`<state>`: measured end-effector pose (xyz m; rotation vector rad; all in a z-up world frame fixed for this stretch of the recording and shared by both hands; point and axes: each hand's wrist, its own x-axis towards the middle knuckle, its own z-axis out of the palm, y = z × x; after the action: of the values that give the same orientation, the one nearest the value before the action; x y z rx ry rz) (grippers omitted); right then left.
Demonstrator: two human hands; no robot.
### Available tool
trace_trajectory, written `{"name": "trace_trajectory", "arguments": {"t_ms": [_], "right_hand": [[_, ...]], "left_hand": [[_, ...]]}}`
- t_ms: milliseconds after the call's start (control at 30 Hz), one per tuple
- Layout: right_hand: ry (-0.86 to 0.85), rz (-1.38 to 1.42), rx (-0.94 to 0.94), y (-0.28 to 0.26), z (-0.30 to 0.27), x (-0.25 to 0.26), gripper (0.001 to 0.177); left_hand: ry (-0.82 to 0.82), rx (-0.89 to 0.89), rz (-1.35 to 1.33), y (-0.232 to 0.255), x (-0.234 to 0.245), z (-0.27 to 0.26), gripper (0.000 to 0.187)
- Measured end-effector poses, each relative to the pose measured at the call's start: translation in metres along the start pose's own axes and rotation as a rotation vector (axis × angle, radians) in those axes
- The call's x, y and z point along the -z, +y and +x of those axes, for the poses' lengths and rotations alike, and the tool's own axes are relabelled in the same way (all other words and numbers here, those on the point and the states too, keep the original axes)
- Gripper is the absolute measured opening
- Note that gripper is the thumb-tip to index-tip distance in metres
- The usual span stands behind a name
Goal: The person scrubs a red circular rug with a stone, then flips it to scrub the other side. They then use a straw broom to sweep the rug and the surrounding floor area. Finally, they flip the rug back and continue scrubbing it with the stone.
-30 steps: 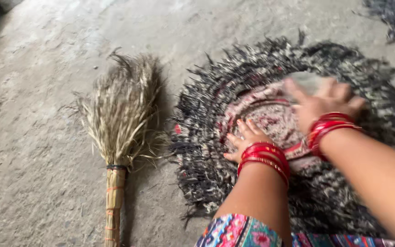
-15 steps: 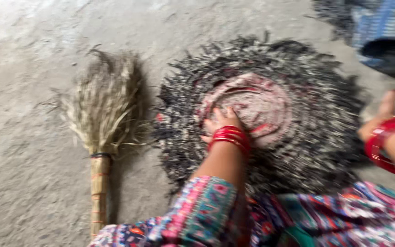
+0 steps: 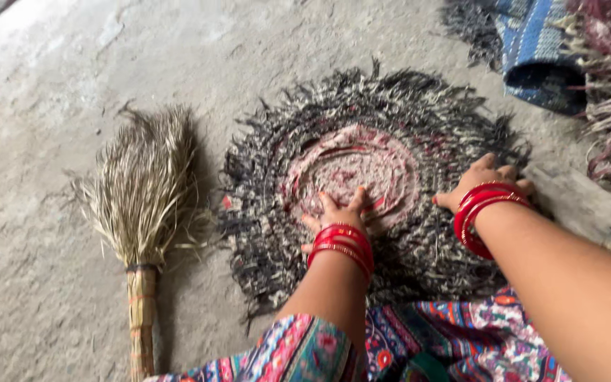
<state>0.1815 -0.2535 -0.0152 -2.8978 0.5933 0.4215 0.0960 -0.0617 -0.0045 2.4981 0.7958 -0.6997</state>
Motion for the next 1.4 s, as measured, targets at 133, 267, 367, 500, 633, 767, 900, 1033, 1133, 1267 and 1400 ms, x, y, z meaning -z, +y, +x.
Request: {"name": "trace_trajectory", "arguments": {"t_ms": [133,267,367,500,633,767,900,1033,1133,1267,1400], "right_hand": [[0.008,0.081,-0.047,0.002,0.013,0.000,0.118],[-0.137,0.548,-0.047,-0.004,0.041,0.005,0.075],[-0.289,0.999,-0.027,-0.014,0.047,0.014,0.037],[-0.296,1.187,-0.007,-0.037,0.025,0.061,0.042],[-0.350,1.623,-0.127,-0.037,0.002,0.126,0.051],[-0.263,1.831,-0.142,-0.039,0.019,0.200,0.046],[-0.062,1.905,0.032,-0.021,0.064,0.268,0.033],[0.131,2.157,0.177,0.034,0.142,0.313,0.031],[0.368,2.550,0.165,0.096,0.205,0.317,0.036],[0.345,2.589,0.090,0.193,0.248,0.256,0.042],[0.241,1.212,-0.258,0.236,0.239,0.198,0.059]], "left_hand": [[-0.057,-0.037,0.135,0.004,0.015,-0.036,0.110],[-0.145,-0.120,0.167,0.016,0.027,-0.082,0.141],[-0.126,-0.187,0.068,0.044,0.028,-0.107,0.149],[-0.055,-0.083,-0.050,0.088,0.038,-0.114,0.139],[0.056,-0.036,-0.329,0.113,0.056,-0.086,0.124],[0.140,-0.170,-0.367,0.159,0.075,-0.053,0.108],[0.290,-0.561,-0.349,0.246,0.103,-0.035,0.102],[0.259,-0.626,-0.303,0.338,0.124,-0.073,0.097],[0.109,-0.726,-0.114,0.372,0.126,-0.113,0.103],[-0.129,-0.695,-0.097,0.379,0.092,-0.138,0.087],[-0.013,-0.888,0.291,0.389,0.027,-0.110,0.060]]}}
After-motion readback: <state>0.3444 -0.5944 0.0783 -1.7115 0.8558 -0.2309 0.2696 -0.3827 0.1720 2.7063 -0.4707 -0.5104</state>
